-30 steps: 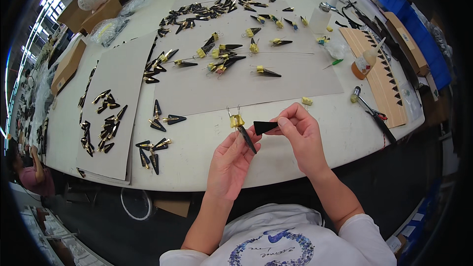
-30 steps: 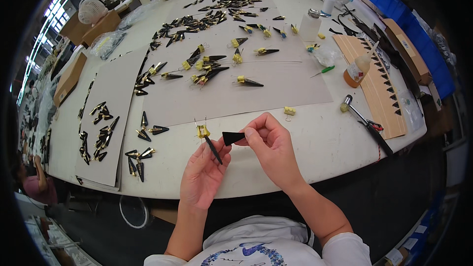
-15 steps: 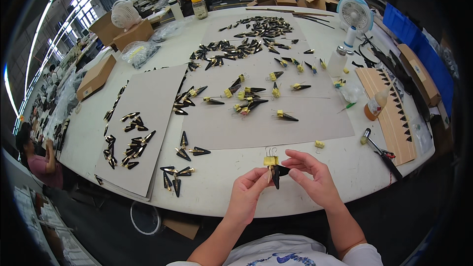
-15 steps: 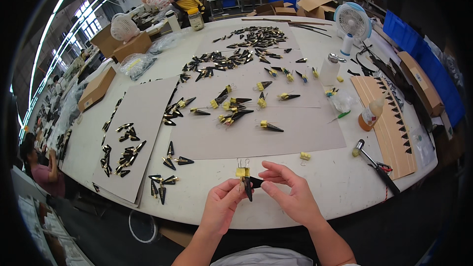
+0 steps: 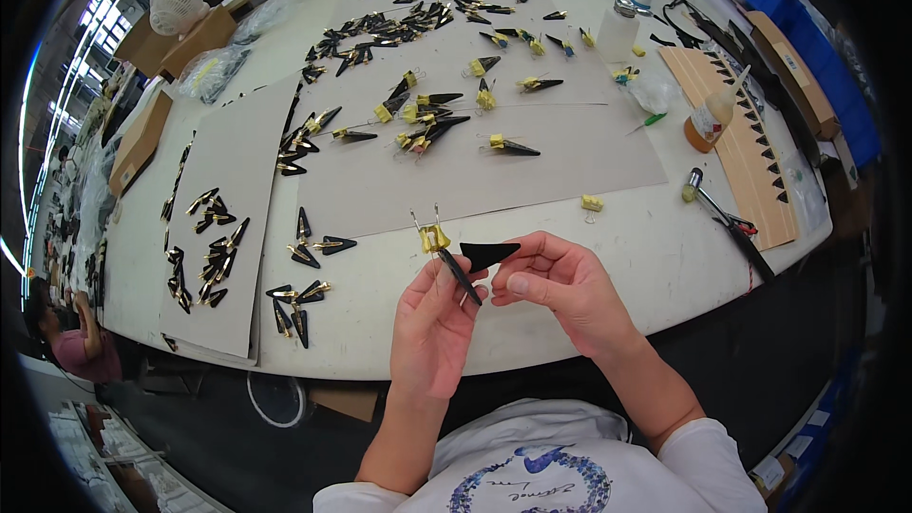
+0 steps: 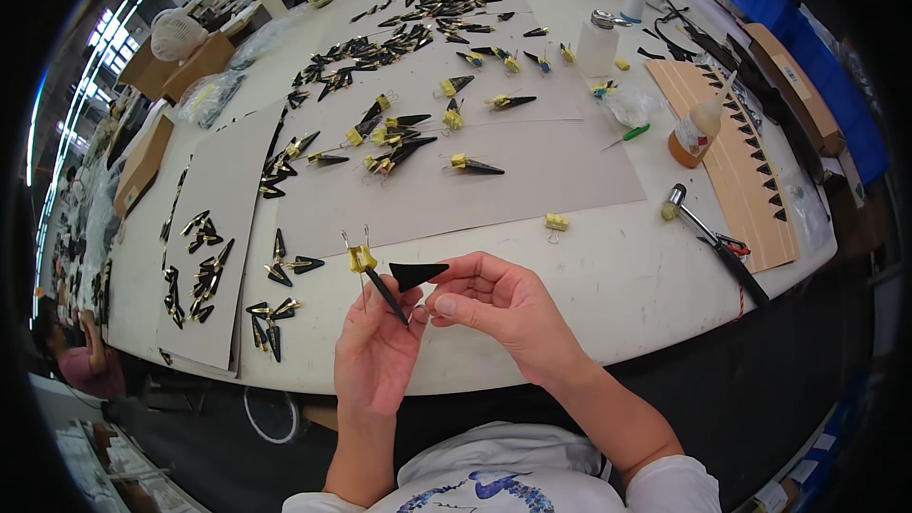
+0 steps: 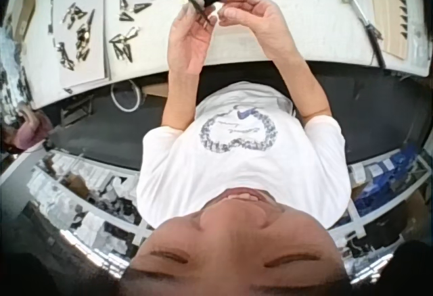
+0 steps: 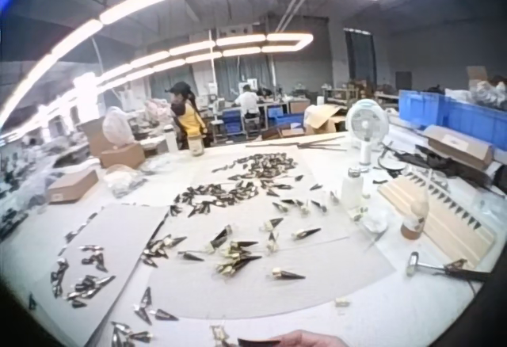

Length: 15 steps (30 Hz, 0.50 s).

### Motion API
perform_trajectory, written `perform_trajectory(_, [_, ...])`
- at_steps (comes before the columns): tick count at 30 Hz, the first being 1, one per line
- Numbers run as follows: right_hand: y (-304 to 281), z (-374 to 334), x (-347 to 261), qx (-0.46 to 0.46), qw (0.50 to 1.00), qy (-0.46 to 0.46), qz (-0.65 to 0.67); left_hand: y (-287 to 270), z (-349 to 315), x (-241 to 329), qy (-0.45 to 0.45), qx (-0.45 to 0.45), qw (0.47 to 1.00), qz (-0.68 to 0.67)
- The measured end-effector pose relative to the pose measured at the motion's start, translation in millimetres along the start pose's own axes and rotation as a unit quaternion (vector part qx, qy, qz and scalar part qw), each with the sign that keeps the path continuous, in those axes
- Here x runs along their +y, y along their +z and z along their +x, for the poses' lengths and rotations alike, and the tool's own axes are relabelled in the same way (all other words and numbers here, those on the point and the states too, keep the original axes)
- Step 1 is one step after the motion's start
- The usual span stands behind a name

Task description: The person assembles small leather components onto binder clips by hand on a workbench.

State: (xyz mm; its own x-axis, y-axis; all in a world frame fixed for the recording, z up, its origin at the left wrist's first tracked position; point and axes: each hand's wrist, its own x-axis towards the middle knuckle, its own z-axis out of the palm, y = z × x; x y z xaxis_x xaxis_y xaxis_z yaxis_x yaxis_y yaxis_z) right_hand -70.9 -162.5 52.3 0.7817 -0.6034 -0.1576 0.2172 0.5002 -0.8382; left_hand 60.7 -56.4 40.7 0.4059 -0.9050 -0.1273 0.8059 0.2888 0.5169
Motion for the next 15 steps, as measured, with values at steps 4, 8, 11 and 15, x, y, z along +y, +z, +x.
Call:
perform_trajectory(4, [4.4,0.3,5.9,-0.017,0.999,-0.030,0.021,-1.3,-5.3,-4.3,0.010,0.009,0.999,0.044])
perform_trajectory(8, [4.3,-1.2,7.0,-0.013,0.999,-0.028,-0.011,-2.2,-10.6,-2.5,0.017,0.012,0.997,0.080])
perform_trajectory(11, [-2.4,-4.1,5.4,-0.011,0.999,0.004,-0.043,-3.0,-9.9,-0.4,-0.002,-0.001,0.997,0.073])
perform_trajectory(15, [-8.9,-6.4,8.3,0.014,0.999,0.012,-0.050,-7.1,-7.1,-3.1,-0.019,0.013,0.999,0.029])
